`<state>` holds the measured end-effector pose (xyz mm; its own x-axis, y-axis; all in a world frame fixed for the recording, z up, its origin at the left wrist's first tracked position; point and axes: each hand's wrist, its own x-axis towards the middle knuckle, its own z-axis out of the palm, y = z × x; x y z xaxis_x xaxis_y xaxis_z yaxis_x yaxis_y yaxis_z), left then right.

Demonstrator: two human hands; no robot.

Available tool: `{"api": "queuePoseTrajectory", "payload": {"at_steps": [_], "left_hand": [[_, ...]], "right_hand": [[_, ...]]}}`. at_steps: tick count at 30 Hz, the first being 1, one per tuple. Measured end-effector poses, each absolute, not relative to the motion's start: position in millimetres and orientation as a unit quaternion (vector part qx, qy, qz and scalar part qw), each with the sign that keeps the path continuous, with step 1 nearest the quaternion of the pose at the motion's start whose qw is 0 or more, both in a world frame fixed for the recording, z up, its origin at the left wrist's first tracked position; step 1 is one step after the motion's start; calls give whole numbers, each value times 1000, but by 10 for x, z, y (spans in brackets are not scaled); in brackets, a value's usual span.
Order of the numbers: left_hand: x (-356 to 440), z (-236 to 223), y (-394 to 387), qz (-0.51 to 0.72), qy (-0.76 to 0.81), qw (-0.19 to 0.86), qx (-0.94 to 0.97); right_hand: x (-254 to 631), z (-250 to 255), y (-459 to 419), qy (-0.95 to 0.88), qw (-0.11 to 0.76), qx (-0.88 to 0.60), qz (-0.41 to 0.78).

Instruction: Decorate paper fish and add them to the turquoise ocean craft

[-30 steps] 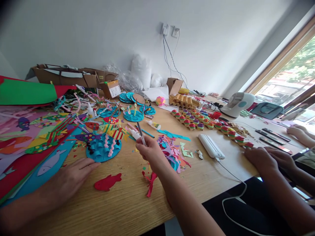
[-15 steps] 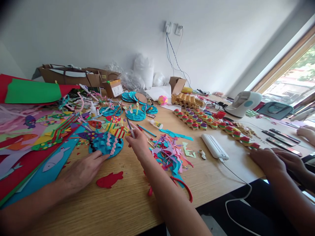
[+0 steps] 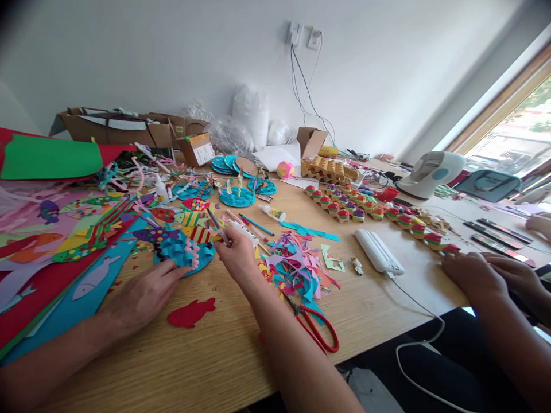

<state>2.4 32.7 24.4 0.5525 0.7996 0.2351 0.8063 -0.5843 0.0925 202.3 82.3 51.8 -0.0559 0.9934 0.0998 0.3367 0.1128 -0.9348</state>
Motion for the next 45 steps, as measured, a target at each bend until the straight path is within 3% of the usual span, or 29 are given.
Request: {"api": "queuePoseTrajectory", "payload": {"at_steps": [19, 45], "left_hand": [[34, 130, 392, -146, -436, -2, -888], [72, 120, 390, -114, -458, 17, -882]], "right_hand": [[2018, 609, 665, -715, 396, -480, 318], [2053, 532, 736, -672, 395, -460, 425]]}}
